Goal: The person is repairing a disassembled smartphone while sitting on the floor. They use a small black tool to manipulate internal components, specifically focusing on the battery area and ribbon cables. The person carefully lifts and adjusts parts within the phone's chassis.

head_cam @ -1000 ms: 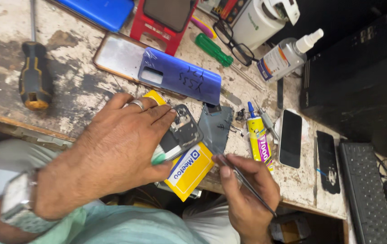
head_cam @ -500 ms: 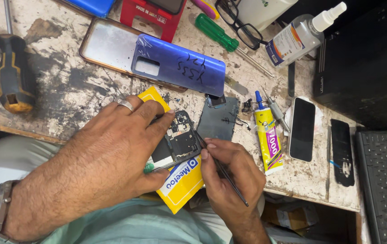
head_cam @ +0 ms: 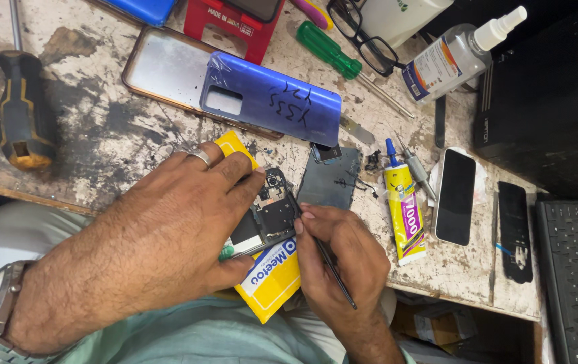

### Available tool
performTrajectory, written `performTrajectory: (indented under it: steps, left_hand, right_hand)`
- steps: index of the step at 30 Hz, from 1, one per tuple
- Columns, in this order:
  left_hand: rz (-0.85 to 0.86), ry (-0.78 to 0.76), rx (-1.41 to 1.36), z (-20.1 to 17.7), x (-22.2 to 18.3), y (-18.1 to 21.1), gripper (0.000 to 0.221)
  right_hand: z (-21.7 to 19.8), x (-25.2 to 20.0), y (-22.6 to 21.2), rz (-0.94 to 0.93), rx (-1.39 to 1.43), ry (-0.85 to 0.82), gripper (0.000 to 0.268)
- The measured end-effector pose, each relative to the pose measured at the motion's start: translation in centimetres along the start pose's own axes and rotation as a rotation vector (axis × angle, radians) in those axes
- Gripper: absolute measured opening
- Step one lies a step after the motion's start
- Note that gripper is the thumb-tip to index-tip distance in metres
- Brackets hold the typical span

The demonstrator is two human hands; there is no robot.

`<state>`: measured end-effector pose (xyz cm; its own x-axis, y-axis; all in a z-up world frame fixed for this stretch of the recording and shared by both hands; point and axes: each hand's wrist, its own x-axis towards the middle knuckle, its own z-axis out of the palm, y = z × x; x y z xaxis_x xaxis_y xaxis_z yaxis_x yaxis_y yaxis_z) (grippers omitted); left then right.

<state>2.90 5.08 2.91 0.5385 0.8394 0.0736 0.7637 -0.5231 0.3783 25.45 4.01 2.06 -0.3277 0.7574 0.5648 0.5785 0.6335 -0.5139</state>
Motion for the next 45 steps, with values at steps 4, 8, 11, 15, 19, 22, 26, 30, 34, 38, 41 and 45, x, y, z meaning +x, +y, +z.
performTrajectory:
  steps: [4, 8, 11, 15, 19, 22, 26, 30, 34, 38, 41, 45]
  left_hand:
    - [0.035, 0.081, 0.046, 0.2, -0.2, 0.2, 0.093]
    - [0.038, 0.098, 0.055, 0.2, -0.3, 0.2, 0.093]
    - [0.029, 0.112, 0.070, 0.1, -0.3, 0.4, 0.094]
    - [0.011, 0.107, 0.072, 0.0, -0.4, 0.7, 0.093]
    - [0.018, 0.131, 0.054, 0.0, -0.4, 0.6, 0.091]
    - [0.012, 0.108, 0.043, 0.0, -0.3, 0.4, 0.093]
    - [0.013, 0.094, 0.048, 0.0, -0.1, 0.4, 0.095]
    - [0.025, 0.097, 0.024, 0.0, -0.2, 0.2, 0.093]
    - [0.052, 0.103, 0.023, 0.1, 0.0, 0.0, 0.094]
    - [0.023, 0.093, 0.040, 0.0, -0.3, 0.3, 0.092]
    - [0.013, 0.091, 0.042, 0.0, -0.3, 0.5, 0.092]
    - [-0.001, 0.059, 0.034, 0.0, -0.2, 0.5, 0.093]
  right_hand:
    - [0.2, 0.0, 0.2, 0.002, 0.008, 0.026, 0.017]
    - [0.6, -0.3, 0.5, 0.065, 0.097, 0.076, 0.012]
    - [0.6, -0.6, 1.1, 0.189, 0.283, 0.119, 0.009]
    - [0.0, -1.7, 1.1, 0.200, 0.340, 0.141, 0.007]
    - [0.1, -2.1, 0.7, 0.163, 0.237, 0.123, 0.009]
    - [0.1, -1.9, 0.8, 0.145, 0.159, 0.103, 0.010]
    - [0.1, -1.6, 0.5, 0.142, 0.123, 0.096, 0.010]
    - [0.4, -1.1, 0.2, 0.098, 0.080, 0.088, 0.011]
    - [0.7, -0.5, 0.1, 0.075, 0.082, 0.076, 0.011]
    - [0.7, -0.7, 0.4, 0.134, 0.139, 0.091, 0.011]
    - [0.5, -1.3, 0.9, 0.205, 0.301, 0.114, 0.008]
    - [0.4, -1.8, 1.0, 0.255, 0.368, 0.111, 0.008]
